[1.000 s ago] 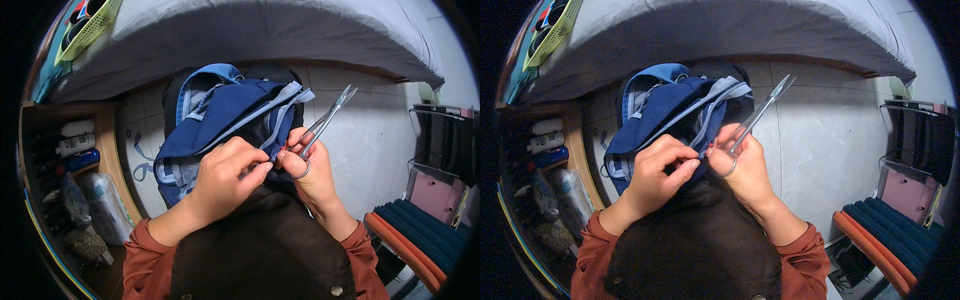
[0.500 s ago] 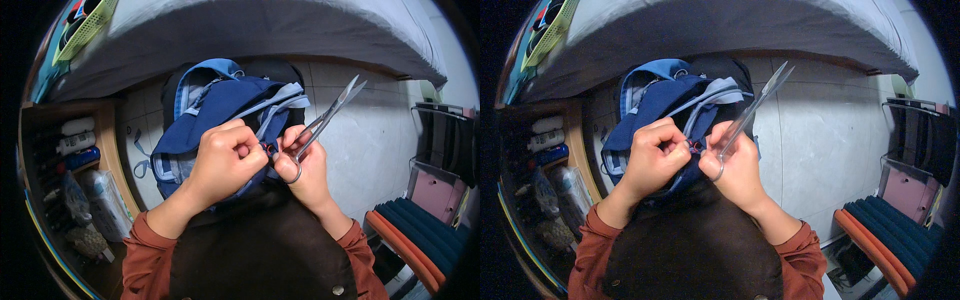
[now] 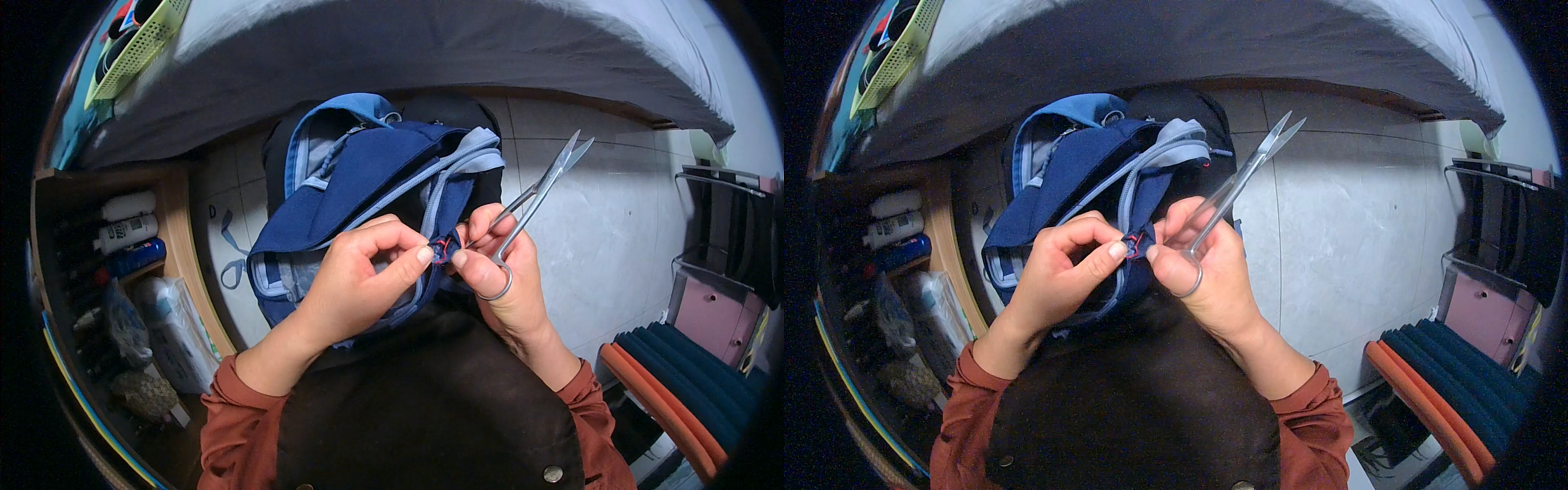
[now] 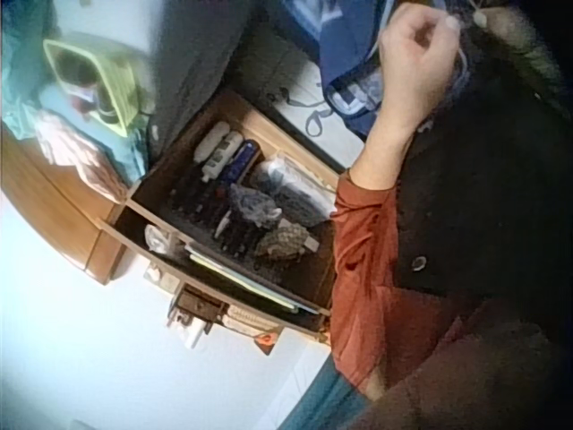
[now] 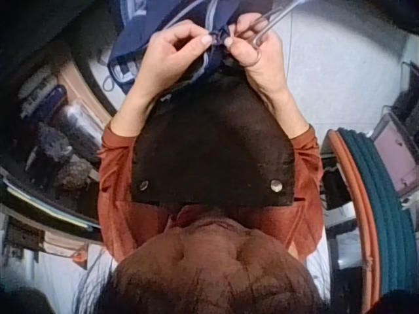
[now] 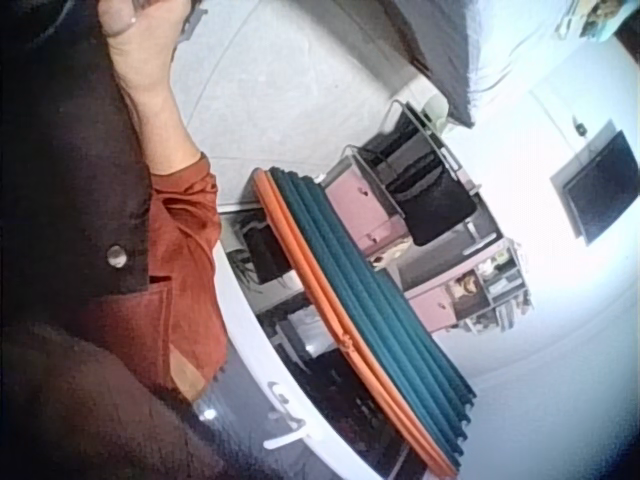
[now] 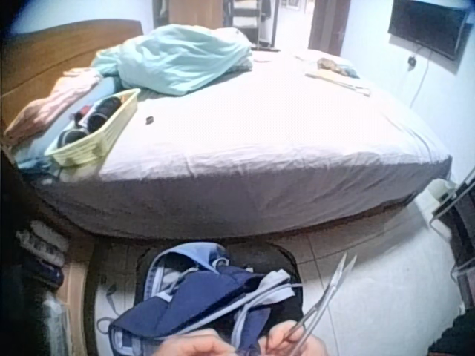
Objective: The person uses shears to cut and trim threads and fabric on a blue backpack. They repeatedly snip small sections of the bag's seam and zipper area while holding the bag on their lap.
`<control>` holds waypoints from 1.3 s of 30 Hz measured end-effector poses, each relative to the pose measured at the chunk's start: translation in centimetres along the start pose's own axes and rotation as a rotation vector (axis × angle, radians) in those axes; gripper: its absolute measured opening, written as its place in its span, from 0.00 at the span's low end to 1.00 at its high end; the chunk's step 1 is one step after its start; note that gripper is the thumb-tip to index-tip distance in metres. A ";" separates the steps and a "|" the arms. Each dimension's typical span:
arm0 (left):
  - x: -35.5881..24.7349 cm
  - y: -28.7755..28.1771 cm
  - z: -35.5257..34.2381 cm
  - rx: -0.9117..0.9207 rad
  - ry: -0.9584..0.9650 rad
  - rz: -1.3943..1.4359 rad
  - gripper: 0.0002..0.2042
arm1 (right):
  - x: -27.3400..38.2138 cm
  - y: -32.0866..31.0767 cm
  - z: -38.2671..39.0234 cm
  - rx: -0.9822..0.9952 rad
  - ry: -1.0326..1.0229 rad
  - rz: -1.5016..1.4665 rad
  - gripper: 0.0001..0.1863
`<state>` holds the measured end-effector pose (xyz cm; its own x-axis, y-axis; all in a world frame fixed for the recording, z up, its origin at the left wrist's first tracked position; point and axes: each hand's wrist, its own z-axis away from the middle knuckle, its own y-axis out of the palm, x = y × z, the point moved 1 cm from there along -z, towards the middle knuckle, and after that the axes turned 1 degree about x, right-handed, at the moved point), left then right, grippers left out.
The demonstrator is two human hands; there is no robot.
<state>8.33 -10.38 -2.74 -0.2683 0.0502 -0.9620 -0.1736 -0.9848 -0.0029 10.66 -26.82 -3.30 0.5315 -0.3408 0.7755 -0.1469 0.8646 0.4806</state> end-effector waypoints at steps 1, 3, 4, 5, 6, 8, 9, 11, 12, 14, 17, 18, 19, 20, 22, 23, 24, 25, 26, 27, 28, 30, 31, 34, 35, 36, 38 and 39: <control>0.0 0.0 0.0 -0.004 0.002 -0.011 0.05 | 0.0 0.0 0.0 0.000 0.001 0.000 0.14; -0.4 0.1 0.1 -0.084 0.113 -0.129 0.04 | -0.1 0.0 -0.1 0.011 0.013 -0.007 0.15; -0.7 0.1 0.2 -0.125 0.169 -0.189 0.04 | -0.1 0.1 -0.1 0.018 0.017 -0.011 0.15; -0.9 0.0 0.2 -0.118 0.265 -0.256 0.04 | -0.1 0.1 -0.1 0.020 0.014 -0.009 0.14; -1.1 -0.1 0.1 -0.111 0.360 -0.323 0.05 | -0.1 0.2 -0.1 0.022 0.011 -0.007 0.14; -1.4 -0.4 -0.1 -0.073 0.479 -0.456 0.07 | -0.1 0.4 -0.1 0.023 0.009 0.004 0.14; -1.6 -0.6 -0.1 -0.040 0.504 -0.523 0.07 | -0.1 0.4 -0.1 0.021 0.009 0.011 0.14; -2.0 -0.8 -0.3 -0.009 0.529 -0.661 0.08 | -0.1 0.4 -0.1 0.012 0.005 0.029 0.14; -2.1 -0.8 -0.3 -0.003 0.506 -0.694 0.08 | -0.1 0.3 0.0 0.008 0.002 0.038 0.14; -2.4 -0.4 -0.2 0.007 0.456 -0.766 0.08 | -0.1 0.3 0.1 0.000 -0.004 0.068 0.14; -2.8 -0.2 -0.4 0.069 0.401 -0.795 0.08 | -0.1 0.5 0.3 -0.021 -0.014 0.118 0.14; -2.5 -0.2 -0.5 0.086 0.399 -0.742 0.07 | -0.1 0.4 0.3 -0.027 -0.015 0.119 0.13; -1.9 -0.3 -0.7 0.103 0.395 -0.690 0.07 | -0.2 0.4 0.3 -0.031 -0.015 0.121 0.13; -1.3 -0.3 -0.8 0.120 0.392 -0.638 0.07 | -0.3 0.3 0.3 -0.034 -0.018 0.108 0.13; -0.5 -0.2 -0.8 0.119 0.302 -0.458 0.06 | -0.4 0.1 0.2 -0.037 -0.024 0.083 0.14; -0.1 -0.1 -0.7 0.117 0.256 -0.369 0.06 | -0.5 0.0 0.1 -0.036 -0.030 0.082 0.14; 0.3 0.0 -0.7 0.090 0.242 -0.320 0.06 | -0.7 -0.2 0.0 -0.037 -0.036 0.081 0.14; 0.6 0.0 -0.8 0.066 0.231 -0.270 0.06 | -0.7 -0.3 0.0 -0.040 -0.043 0.081 0.14; 0.9 0.1 -0.8 0.043 0.219 -0.221 0.06 | -0.7 -0.3 0.0 -0.047 -0.040 0.068 0.15; 1.0 0.3 -0.7 0.013 0.232 -0.210 0.06 | -0.7 -0.3 0.0 -0.054 -0.038 0.054 0.15; 1.0 0.5 -0.6 -0.037 0.315 -0.267 0.06 | -0.7 -0.3 0.0 -0.060 -0.035 0.041 0.15; 1.1 0.9 -0.5 -0.136 0.480 -0.381 0.07 | -0.5 -0.2 -0.1 -0.067 -0.028 0.012 0.15; 1.2 0.9 -0.6 -0.175 0.634 -0.496 0.08 | -0.4 -0.2 0.0 -0.071 -0.024 -0.003 0.15; 1.3 0.6 -0.7 -0.203 0.798 -0.626 0.09 | -0.4 0.1 0.1 -0.099 -0.001 -0.045 0.16; 1.2 0.7 -0.6 -0.213 0.811 -0.617 0.09 | -0.4 0.1 0.0 -0.093 -0.002 -0.054 0.16; 1.4 0.8 -0.5 -0.228 0.788 -0.594 0.08 | -0.4 0.2 0.0 -0.086 -0.004 -0.063 0.16; 2.0 1.0 -0.5 -0.251 0.747 -0.541 0.07 | -0.5 0.1 0.1 -0.082 -0.006 -0.065 0.16; 2.1 1.1 -0.4 -0.240 0.730 -0.514 0.07 | -0.5 0.1 0.1 -0.078 -0.004 -0.059 0.15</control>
<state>7.99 -11.39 -4.83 0.4652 0.4540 -0.7599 0.1166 -0.8824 -0.4558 10.27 -26.62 -3.60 0.5341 -0.3930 0.7485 -0.0503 0.8690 0.4922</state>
